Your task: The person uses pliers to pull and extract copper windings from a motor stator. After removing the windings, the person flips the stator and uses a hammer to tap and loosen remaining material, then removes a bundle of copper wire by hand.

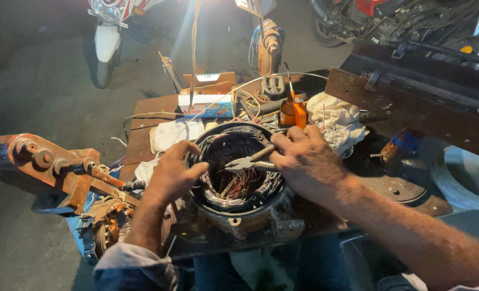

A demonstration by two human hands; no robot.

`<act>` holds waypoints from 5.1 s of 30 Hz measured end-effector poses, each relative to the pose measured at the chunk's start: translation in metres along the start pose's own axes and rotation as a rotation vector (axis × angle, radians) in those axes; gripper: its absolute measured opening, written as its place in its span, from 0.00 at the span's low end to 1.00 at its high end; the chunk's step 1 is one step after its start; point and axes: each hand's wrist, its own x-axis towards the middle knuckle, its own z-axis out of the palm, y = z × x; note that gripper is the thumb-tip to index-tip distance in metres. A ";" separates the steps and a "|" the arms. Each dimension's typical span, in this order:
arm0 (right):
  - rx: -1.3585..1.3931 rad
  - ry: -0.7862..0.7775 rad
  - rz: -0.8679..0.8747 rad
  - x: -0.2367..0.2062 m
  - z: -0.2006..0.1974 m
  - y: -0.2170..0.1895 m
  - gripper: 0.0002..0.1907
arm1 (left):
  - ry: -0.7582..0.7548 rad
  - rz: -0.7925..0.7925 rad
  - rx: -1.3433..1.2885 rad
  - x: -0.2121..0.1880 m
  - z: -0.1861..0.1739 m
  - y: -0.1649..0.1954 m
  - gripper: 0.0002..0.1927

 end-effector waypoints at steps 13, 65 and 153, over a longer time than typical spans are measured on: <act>-0.267 -0.572 -0.164 0.065 0.021 -0.031 0.12 | 0.268 -0.054 -0.215 -0.005 0.028 -0.006 0.17; 0.244 0.269 0.151 -0.020 0.012 -0.006 0.11 | 0.321 -0.274 -0.535 -0.077 0.009 0.026 0.17; -0.015 -0.315 -0.415 0.050 -0.001 0.009 0.08 | 0.234 -0.113 0.064 -0.046 0.035 0.029 0.21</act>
